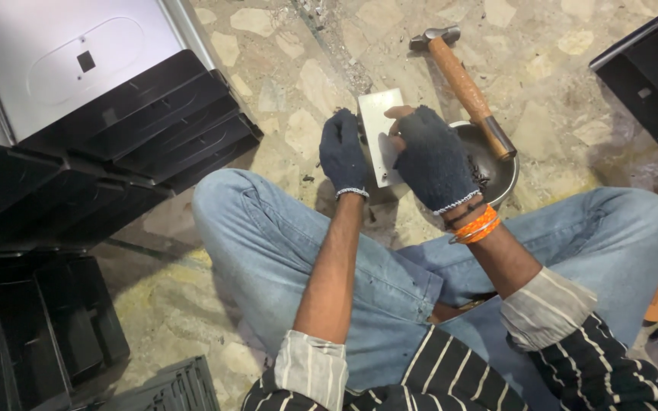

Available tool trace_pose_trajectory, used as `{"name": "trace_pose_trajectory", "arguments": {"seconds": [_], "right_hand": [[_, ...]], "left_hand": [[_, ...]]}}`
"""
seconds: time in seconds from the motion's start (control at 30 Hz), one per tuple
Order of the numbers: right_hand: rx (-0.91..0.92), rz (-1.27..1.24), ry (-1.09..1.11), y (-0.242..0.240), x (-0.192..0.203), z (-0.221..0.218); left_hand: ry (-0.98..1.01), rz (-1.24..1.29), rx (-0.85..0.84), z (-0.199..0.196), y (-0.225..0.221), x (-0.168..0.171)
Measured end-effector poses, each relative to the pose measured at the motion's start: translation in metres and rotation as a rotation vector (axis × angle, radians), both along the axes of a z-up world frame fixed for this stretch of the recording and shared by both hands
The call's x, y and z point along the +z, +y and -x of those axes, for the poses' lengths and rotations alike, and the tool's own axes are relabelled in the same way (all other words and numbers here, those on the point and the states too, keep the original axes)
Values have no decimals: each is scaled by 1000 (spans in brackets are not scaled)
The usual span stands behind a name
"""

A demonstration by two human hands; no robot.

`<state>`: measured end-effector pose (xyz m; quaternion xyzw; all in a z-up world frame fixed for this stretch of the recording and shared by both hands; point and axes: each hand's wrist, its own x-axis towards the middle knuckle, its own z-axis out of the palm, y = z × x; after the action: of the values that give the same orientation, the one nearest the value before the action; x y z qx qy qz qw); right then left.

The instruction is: The recorder is assembling metal panels by hammering small components into pre-drilled holes while sitting on the floor.

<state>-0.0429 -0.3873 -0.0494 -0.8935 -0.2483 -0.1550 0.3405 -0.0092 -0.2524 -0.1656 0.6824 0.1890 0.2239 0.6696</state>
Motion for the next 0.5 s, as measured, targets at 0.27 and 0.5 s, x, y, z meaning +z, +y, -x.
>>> {"name": "trace_pose_trajectory", "arguments": {"seconds": [0.27, 0.5], "right_hand": [[3, -62, -4, -7, 8, 7], [-278, 28, -63, -88, -2, 10]], "left_hand": [[-113, 131, 48, 2, 4, 14], [-270, 78, -2, 24, -21, 115]]}}
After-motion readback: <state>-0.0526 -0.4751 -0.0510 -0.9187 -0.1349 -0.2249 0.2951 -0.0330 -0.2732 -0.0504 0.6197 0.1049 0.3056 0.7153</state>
